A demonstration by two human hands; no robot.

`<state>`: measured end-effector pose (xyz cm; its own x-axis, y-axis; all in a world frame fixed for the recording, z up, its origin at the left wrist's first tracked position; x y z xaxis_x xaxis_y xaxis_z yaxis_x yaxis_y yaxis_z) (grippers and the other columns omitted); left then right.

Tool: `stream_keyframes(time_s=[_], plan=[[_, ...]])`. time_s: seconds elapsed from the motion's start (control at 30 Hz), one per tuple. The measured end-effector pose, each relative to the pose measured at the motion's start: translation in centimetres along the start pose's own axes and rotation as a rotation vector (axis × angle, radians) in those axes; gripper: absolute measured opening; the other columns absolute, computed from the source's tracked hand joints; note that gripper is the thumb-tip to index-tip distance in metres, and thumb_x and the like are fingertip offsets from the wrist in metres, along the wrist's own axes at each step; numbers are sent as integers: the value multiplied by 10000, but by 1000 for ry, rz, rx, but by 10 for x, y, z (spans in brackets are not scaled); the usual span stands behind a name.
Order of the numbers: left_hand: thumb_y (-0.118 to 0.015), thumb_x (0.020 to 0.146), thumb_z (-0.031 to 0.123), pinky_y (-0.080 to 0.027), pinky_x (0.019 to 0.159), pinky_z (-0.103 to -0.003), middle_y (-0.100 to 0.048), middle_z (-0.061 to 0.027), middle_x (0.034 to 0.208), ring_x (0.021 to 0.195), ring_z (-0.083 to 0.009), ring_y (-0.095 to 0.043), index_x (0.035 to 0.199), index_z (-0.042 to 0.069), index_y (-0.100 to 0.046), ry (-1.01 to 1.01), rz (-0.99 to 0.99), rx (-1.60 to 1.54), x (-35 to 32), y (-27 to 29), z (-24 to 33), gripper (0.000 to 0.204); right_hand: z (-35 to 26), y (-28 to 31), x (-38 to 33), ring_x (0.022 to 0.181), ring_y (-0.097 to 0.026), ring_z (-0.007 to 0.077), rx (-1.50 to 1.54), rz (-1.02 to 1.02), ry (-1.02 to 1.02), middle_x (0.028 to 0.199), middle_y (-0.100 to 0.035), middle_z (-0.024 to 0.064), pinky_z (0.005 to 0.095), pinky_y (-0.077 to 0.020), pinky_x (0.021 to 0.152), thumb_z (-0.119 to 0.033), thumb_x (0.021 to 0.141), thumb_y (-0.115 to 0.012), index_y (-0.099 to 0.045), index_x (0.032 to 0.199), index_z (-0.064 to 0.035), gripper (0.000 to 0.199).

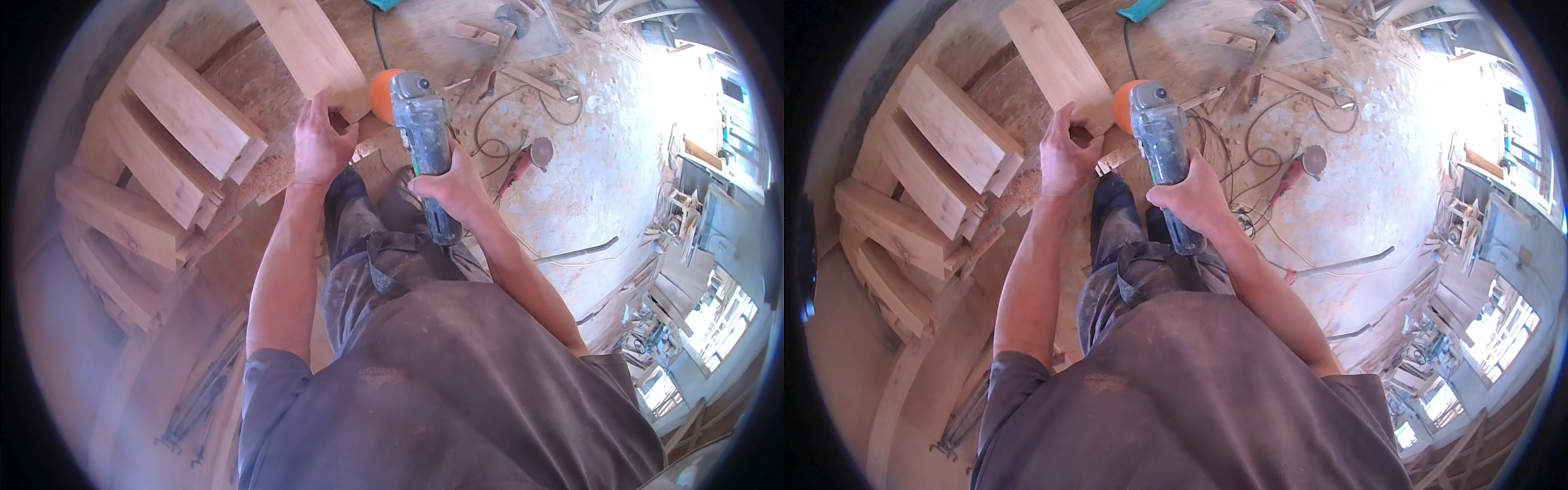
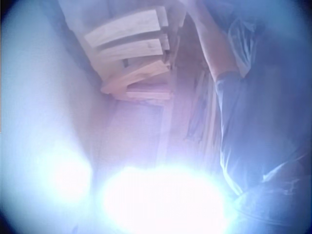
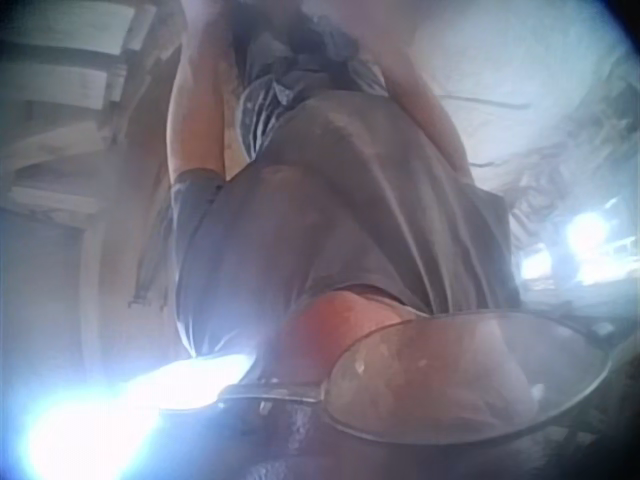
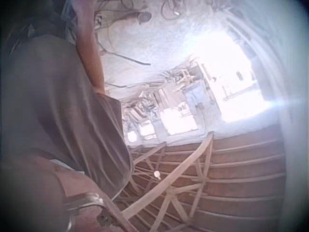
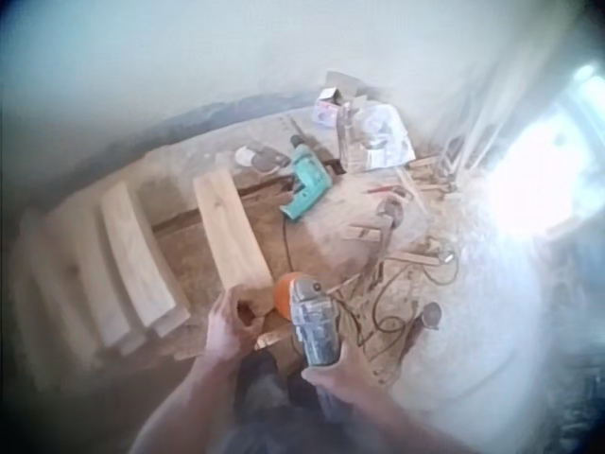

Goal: The person assembles wooden parts by inserting dowels, hammering them into place, drilling holes, and sanding edges. They handle multiple wooden pieces, a drill, a hammer, and a sander to complete the assembly.

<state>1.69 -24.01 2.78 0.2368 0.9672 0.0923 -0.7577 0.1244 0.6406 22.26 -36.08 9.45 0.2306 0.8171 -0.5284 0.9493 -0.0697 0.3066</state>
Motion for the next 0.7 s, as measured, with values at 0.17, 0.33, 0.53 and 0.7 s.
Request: stream_keyframes(time_s=[0.17, 0.33, 0.53, 0.7], plan=[[-821, 740, 99, -594, 830, -376, -739, -103, 1011, 894, -255, -726, 1301, 27, -582, -28, -18, 27, 2, -1, -4, 614, -1, -1, 2, 701, -660, 168, 85, -18, -152, 838, -652, 74, 347, -538, 675, -142, 687, -804, -580, 1118, 13, 510], [-817, 742, 104, -597, 839, -389, -737, -115, 1003, 906, -282, -731, 1285, 39, -582, 23, -79, -16, 7, 2, -7, 596, 3, 6, 2, 709, -667, 169, 195, 32, -154, 837, -651, 72, 346, -540, 678, -133, 692, -805, -592, 1107, -1, 484], [-825, 751, 126, -610, 829, -355, -749, -117, 1027, 884, -248, -752, 1307, 34, -575, 154, -202, -11, 18, 13, 8, 616, 6, -4, 1, 763, -689, 197, 1, 19, -80, 869, -676, 112, 356, -547, 726, -160, 682, -800, -595, 1109, 19, 507], [-827, 750, 127, -601, 828, -365, -740, -119, 1009, 891, -243, -740, 1281, 26, -593, 100, -210, 47, 17, 11, 6, 589, 0, 1, 2, 761, -694, 211, 58, -8, -142, 864, -681, 121, 360, -547, 727, -162, 683, -801, -593, 1098, 32, 504]])
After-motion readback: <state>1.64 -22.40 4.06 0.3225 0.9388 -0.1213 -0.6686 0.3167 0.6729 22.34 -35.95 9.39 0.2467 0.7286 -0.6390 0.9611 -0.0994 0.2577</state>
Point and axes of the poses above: each hand's wrist, its own x-axis towards the middle knuckle, its own y-axis out of the back of the hand, z = x × y, the point moved 2 cm from there along x, towards the middle knuckle
